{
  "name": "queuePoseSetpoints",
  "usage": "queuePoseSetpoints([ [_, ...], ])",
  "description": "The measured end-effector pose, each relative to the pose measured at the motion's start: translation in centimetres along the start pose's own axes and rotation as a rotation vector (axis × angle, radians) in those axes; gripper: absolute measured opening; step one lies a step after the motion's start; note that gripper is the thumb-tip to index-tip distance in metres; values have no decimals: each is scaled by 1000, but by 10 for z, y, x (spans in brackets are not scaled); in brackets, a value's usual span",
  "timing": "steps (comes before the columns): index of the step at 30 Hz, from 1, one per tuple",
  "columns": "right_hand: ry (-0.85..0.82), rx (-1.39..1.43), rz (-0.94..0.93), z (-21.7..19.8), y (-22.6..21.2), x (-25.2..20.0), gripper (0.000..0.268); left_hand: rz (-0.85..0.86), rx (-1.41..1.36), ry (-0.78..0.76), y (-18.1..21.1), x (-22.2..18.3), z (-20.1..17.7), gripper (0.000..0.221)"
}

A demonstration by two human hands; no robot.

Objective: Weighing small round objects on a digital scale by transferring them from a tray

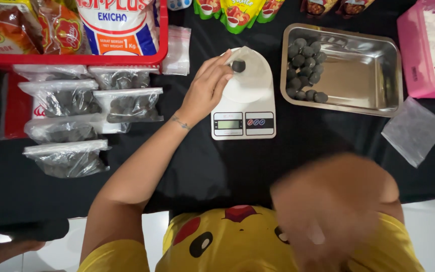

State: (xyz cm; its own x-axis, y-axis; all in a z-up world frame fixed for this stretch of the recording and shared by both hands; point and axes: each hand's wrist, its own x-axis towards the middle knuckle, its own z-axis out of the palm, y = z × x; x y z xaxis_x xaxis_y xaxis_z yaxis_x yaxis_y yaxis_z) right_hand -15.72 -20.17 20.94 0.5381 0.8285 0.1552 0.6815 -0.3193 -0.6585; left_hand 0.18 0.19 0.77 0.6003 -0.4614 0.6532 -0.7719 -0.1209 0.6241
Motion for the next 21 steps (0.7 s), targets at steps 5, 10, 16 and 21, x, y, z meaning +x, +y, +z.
queuePoseSetpoints([
  [5, -80, 81, -122, 3, -30, -71, 22, 20, -1, -1, -2, -2, 1, 24],
  [10, -157, 142, -252, 1, -41, -112, 23, 12, 6, -4, -2, -2, 1, 23],
  [16, -254, 224, -396, 5, -40, -135, 26, 9, 14, -15, 0, -2, 2, 25],
  [21, -338, 293, -519, 8, -32, -121, 30, 14, 18, -8, 0, -3, 2, 24],
])
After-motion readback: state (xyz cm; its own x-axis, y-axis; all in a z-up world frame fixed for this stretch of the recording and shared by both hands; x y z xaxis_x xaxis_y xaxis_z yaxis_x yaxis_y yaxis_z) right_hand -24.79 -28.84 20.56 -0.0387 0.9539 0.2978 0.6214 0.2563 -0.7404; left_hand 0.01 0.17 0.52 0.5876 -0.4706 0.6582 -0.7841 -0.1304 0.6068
